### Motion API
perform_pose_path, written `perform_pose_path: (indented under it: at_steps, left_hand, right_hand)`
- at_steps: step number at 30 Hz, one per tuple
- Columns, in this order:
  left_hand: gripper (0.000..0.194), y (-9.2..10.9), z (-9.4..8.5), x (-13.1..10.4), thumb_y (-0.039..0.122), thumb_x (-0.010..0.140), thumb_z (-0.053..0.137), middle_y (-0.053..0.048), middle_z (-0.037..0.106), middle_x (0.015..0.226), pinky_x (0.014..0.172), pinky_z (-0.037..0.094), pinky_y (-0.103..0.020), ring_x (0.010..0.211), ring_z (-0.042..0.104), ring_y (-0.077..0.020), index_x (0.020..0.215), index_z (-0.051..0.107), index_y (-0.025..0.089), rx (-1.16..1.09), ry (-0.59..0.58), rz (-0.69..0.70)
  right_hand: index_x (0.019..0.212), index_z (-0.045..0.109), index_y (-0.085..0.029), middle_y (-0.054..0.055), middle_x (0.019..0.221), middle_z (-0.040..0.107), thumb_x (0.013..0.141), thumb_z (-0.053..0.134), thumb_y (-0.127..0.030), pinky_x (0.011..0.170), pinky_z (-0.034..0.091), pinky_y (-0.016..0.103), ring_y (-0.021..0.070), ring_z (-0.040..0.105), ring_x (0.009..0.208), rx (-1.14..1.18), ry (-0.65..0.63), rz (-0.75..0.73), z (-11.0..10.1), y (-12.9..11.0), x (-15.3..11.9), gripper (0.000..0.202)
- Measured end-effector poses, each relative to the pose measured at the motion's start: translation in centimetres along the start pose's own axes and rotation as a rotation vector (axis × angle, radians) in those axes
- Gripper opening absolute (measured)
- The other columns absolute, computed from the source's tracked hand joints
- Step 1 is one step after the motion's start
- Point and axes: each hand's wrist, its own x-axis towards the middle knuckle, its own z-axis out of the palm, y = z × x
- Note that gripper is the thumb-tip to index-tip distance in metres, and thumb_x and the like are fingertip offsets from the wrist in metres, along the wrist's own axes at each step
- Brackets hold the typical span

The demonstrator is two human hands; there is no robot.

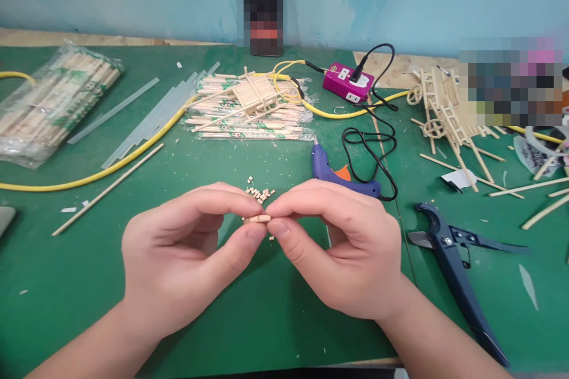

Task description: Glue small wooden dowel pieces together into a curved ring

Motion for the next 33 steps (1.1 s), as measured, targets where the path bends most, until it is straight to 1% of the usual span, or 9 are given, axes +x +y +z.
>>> perform_pose_path:
  at_steps: [5,10,15,20,25,30,33]
  left_hand:
    - [0.023,-0.04,-0.05,-0.05,0.001,0.082,0.082,-0.002,0.08,0.087,0.072,0.061,-0.029,0.078,0.074,-0.0147,0.098,0.08,0.018,0.002,-0.011,0.028]
    - [0.025,0.01,-0.05,-0.16,-0.001,0.082,0.08,-0.003,0.079,0.088,0.072,0.061,-0.029,0.078,0.073,-0.0147,0.099,0.08,0.018,0.001,-0.02,0.047]
    - [0.022,0.02,-0.08,-0.08,-0.001,0.083,0.078,-0.003,0.078,0.086,0.069,0.06,-0.028,0.076,0.072,-0.0138,0.097,0.079,0.016,0.027,-0.022,0.087]
    - [0.019,0.03,-0.05,0.16,0.0,0.084,0.077,-0.003,0.078,0.083,0.067,0.06,-0.029,0.075,0.072,-0.0144,0.095,0.078,0.016,0.057,-0.031,0.107]
    - [0.021,0.13,-0.09,0.1,0.001,0.085,0.078,-0.003,0.079,0.083,0.066,0.061,-0.03,0.074,0.073,-0.0158,0.095,0.079,0.019,0.076,-0.029,0.121]
    - [0.026,-0.05,0.04,-0.22,0.002,0.084,0.081,-0.002,0.08,0.086,0.069,0.061,-0.032,0.078,0.074,-0.0174,0.099,0.081,0.024,0.074,0.003,0.091]
    - [0.025,-0.14,0.03,-0.28,0.005,0.086,0.081,-0.002,0.081,0.087,0.068,0.062,-0.033,0.078,0.074,-0.0186,0.1,0.081,0.025,0.086,0.009,0.098]
  right_hand:
    - [0.106,0.079,-0.024,0.0,0.092,0.08,0.087,0.074,0.001,0.069,0.062,0.029,0.016,0.075,0.08,-0.007,0.011,0.011,0.0,-0.21,0.06,0.032]
    - [0.103,0.078,-0.021,0.0,0.09,0.08,0.087,0.075,0.001,0.07,0.061,0.026,0.0134,0.074,0.08,0.002,0.005,0.008,0.03,-0.25,0.13,0.027]
    - [0.101,0.078,-0.019,0.0,0.087,0.078,0.086,0.075,0.001,0.069,0.061,0.026,0.0135,0.074,0.079,0.016,-0.019,-0.006,-0.09,-0.23,0.16,0.026]
    - [0.1,0.079,-0.02,0.001,0.085,0.078,0.086,0.076,0.0,0.065,0.06,0.027,0.014,0.073,0.074,0.001,-0.01,-0.005,0.01,-0.29,0.3,0.025]
    - [0.103,0.08,-0.023,0.001,0.086,0.08,0.086,0.075,0.0,0.064,0.061,0.03,0.0166,0.074,0.073,0.002,-0.009,0.012,0.07,-0.39,0.24,0.029]
    - [0.103,0.081,-0.025,0.001,0.086,0.081,0.085,0.077,-0.002,0.062,0.061,0.03,0.0171,0.074,0.071,-0.012,0.019,0.022,0.14,-0.29,0.18,0.029]
    - [0.103,0.081,-0.025,0.001,0.086,0.081,0.086,0.077,-0.003,0.062,0.061,0.031,0.0176,0.074,0.071,-0.012,0.021,0.028,0.18,-0.33,0.23,0.029]
